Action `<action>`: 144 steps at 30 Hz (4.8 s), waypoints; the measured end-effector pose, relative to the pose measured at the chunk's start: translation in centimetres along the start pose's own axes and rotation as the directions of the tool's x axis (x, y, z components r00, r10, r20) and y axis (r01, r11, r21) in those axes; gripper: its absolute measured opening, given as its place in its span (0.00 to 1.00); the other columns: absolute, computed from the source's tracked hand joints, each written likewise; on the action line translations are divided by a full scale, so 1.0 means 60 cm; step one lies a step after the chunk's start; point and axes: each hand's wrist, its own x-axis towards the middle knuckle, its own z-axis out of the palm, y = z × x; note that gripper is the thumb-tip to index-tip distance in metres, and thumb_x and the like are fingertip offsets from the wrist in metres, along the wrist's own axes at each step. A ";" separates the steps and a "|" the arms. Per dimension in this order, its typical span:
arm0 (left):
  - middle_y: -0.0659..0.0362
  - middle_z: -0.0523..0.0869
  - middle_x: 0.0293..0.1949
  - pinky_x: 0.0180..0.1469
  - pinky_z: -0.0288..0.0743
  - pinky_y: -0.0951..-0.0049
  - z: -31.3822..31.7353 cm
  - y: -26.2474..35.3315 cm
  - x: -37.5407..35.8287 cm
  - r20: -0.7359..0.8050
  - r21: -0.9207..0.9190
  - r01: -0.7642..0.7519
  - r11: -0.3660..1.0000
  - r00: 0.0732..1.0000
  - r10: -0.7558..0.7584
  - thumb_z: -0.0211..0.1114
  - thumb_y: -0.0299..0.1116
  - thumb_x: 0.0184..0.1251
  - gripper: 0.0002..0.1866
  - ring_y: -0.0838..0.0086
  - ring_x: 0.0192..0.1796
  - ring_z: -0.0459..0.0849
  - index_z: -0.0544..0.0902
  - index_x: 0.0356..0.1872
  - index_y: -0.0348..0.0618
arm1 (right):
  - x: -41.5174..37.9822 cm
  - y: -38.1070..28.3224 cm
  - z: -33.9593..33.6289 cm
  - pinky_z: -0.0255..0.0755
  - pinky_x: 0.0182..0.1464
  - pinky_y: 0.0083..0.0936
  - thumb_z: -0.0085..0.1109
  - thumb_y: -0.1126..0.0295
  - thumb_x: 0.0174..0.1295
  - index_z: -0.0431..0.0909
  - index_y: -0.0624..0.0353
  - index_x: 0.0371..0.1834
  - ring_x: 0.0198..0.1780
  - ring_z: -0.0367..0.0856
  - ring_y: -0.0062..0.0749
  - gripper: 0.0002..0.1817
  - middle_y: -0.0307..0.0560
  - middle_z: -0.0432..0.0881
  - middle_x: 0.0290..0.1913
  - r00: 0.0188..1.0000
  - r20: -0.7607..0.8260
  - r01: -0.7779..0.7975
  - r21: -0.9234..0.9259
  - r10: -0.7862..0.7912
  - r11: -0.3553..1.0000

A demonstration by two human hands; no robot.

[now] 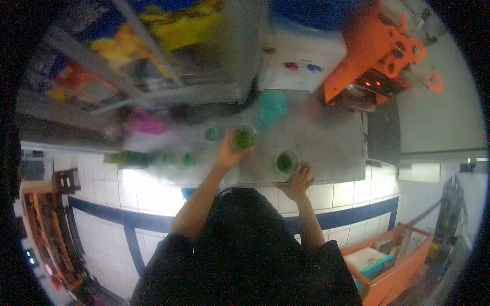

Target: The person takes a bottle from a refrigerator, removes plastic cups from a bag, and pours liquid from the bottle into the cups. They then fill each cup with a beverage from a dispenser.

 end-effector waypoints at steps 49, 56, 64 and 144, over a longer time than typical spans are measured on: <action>0.40 0.85 0.41 0.50 0.77 0.60 -0.107 0.124 0.179 -0.327 0.015 0.007 1.000 0.945 -0.002 0.74 0.35 0.55 0.26 0.50 0.46 0.85 0.73 0.48 0.29 | -0.010 -0.032 -0.055 0.21 0.70 0.78 0.74 0.30 0.39 0.32 0.69 0.80 0.81 0.24 0.67 0.79 0.74 0.32 0.80 0.996 0.076 -0.057 0.114 0.048 0.992; 0.42 0.85 0.42 0.51 0.76 0.62 -0.093 0.122 0.181 -0.361 -0.183 -0.054 0.982 0.932 -0.016 0.75 0.35 0.56 0.25 0.54 0.47 0.86 0.74 0.48 0.29 | -0.014 -0.047 -0.079 0.21 0.71 0.76 0.74 0.30 0.38 0.31 0.66 0.80 0.82 0.21 0.64 0.79 0.72 0.30 0.81 0.990 0.117 -0.097 0.123 0.083 0.988; 0.41 0.84 0.46 0.51 0.76 0.62 -0.089 0.139 0.178 -0.437 -0.070 -0.095 0.993 0.898 0.055 0.75 0.38 0.56 0.28 0.54 0.49 0.85 0.73 0.49 0.29 | -0.014 -0.046 -0.075 0.22 0.71 0.77 0.74 0.30 0.38 0.32 0.67 0.80 0.82 0.22 0.64 0.79 0.72 0.31 0.81 0.989 0.115 -0.100 0.106 0.087 0.989; 0.34 0.79 0.56 0.63 0.72 0.52 -0.104 0.103 0.181 -0.415 -0.093 -0.045 0.995 0.910 0.002 0.76 0.46 0.53 0.47 0.41 0.61 0.78 0.62 0.68 0.30 | 0.025 -0.014 -0.013 0.24 0.70 0.79 0.66 0.20 0.38 0.27 0.55 0.82 0.78 0.12 0.74 0.79 0.74 0.21 0.79 0.963 0.267 -0.044 0.029 0.035 0.999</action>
